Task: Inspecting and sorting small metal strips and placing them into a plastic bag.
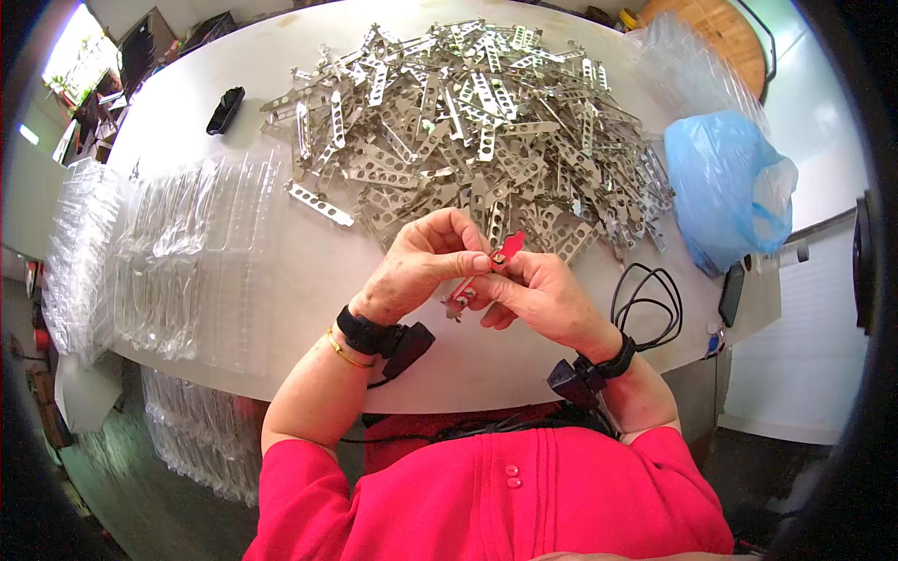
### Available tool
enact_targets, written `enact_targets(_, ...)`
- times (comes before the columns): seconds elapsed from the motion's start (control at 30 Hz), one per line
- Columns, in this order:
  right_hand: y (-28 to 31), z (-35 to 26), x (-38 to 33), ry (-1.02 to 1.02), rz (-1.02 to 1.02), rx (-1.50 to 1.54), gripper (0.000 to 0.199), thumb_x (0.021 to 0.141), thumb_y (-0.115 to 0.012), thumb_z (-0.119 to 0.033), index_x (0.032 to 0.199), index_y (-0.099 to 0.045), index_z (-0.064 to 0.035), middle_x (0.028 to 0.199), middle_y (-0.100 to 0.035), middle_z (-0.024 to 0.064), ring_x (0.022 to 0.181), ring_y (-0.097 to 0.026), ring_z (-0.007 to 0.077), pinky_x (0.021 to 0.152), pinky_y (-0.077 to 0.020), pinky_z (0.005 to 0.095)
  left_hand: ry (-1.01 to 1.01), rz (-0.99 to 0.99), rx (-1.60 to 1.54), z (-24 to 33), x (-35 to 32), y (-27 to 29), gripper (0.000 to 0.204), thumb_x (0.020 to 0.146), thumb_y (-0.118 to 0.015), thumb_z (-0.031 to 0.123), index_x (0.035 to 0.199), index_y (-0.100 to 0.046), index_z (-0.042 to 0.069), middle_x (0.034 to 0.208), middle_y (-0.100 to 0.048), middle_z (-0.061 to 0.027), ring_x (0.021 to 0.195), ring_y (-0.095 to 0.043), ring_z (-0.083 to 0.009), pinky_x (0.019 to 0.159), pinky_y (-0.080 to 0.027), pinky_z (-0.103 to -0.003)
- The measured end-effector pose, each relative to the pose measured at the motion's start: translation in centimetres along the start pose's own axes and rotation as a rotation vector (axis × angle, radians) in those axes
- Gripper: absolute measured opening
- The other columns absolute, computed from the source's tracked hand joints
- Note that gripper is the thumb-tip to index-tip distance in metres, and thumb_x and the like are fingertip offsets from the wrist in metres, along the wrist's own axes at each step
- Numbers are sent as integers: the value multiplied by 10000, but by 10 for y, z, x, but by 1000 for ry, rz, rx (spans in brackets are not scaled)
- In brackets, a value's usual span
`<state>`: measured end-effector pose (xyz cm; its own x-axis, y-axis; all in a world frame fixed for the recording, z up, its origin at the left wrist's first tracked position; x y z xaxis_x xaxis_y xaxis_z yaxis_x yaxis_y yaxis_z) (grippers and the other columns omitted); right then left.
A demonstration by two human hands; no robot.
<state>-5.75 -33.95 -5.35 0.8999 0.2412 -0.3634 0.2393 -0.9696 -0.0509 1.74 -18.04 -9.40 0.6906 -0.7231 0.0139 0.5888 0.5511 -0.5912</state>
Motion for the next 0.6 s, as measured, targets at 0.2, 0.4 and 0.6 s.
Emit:
enact_targets(0.2,2,3,2,-34,38,-28,347,1010,-659,-339,958,-730,-3,803,-711,46,693,-680,113,639,-570,256,1,-5,30,1,0,0,136,929,-742,79,947,-607,70,918,-689,-19,734,-631,-77,576,-489,-211)
enact_targets(0.4,2,2,4,-24,41,-88,382,975,-704,-384,875,-724,-16,747,-703,39,641,-652,96,589,-528,249,1,90,74,3,-1,-3,165,912,-751,58,949,-590,61,918,-692,-46,762,-637,-95,662,-527,-230)
enact_targets(0.6,14,-10,0,164,210,-91,330,961,-734,-325,1036,-632,-21,799,-656,12,677,-622,75,578,-513,243,8,90,74,9,-3,-7,140,933,-736,69,947,-598,52,913,-695,-29,762,-641,-75,646,-538,-220)
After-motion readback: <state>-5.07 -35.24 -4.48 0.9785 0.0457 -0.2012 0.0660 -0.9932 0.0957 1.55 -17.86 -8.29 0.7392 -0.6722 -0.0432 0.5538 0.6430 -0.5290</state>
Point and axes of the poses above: each hand's wrist, its own x-axis towards the middle knuckle, its own y-axis out of the back of the hand, z = x × y, the point moved 3 cm from there along x, towards the middle knuckle
